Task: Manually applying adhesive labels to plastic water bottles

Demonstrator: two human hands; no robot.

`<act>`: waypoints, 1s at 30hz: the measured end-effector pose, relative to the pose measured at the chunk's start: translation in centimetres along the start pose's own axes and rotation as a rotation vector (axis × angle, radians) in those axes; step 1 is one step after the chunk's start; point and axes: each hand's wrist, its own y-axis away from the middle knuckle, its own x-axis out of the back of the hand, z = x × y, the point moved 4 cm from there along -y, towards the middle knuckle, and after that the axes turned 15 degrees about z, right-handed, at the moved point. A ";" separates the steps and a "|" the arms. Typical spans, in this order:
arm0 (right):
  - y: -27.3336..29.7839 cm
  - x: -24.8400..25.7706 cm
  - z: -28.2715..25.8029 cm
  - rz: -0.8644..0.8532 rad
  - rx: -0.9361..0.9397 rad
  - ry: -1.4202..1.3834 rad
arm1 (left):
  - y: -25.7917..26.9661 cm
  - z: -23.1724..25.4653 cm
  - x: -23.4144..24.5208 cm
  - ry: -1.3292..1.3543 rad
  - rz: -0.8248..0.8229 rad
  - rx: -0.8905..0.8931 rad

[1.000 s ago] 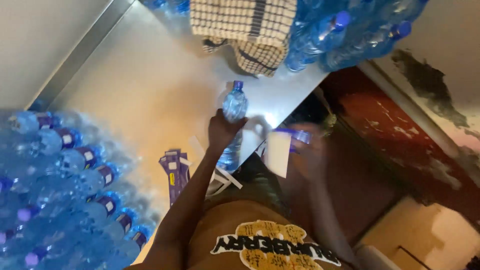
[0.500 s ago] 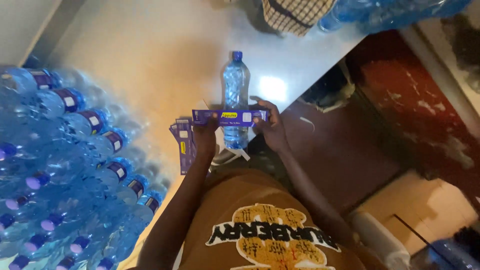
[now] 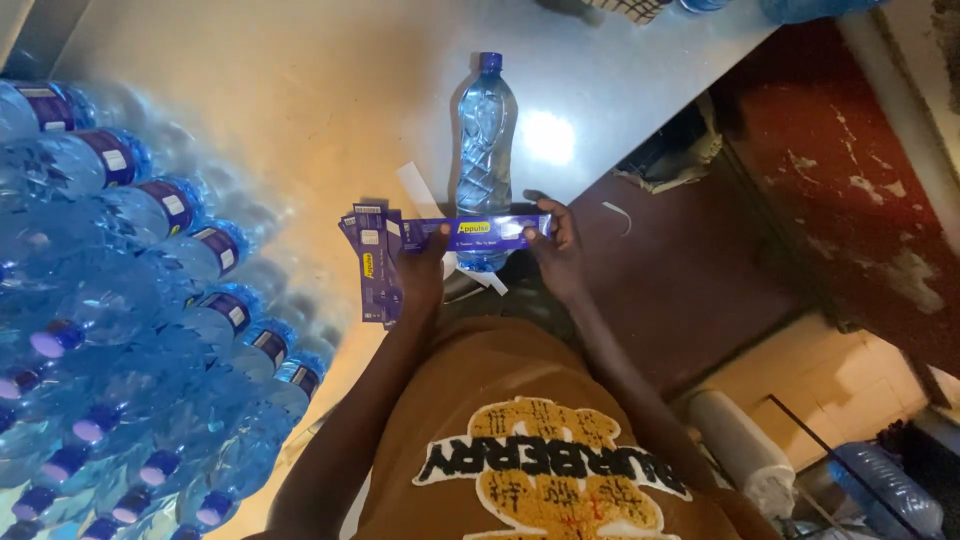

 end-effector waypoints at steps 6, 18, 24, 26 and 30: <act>-0.9 1.6 2.4 -0.010 0.003 -0.025 | 0.1 0.6 -0.6 0.054 -0.024 0.004; -1.2 -0.2 5.7 -0.040 0.105 0.046 | -5.0 -7.7 -1.1 -0.452 0.040 -0.100; -2.1 -2.9 5.9 -0.094 0.013 0.355 | -5.6 -10.9 -1.6 -1.180 -0.227 -0.489; -3.9 -3.7 5.6 -0.231 -0.071 0.397 | -4.0 -7.5 -2.1 -0.171 -0.083 0.216; -1.9 -6.7 0.1 -0.327 -0.132 0.304 | -8.1 -12.5 -2.0 0.210 0.002 0.424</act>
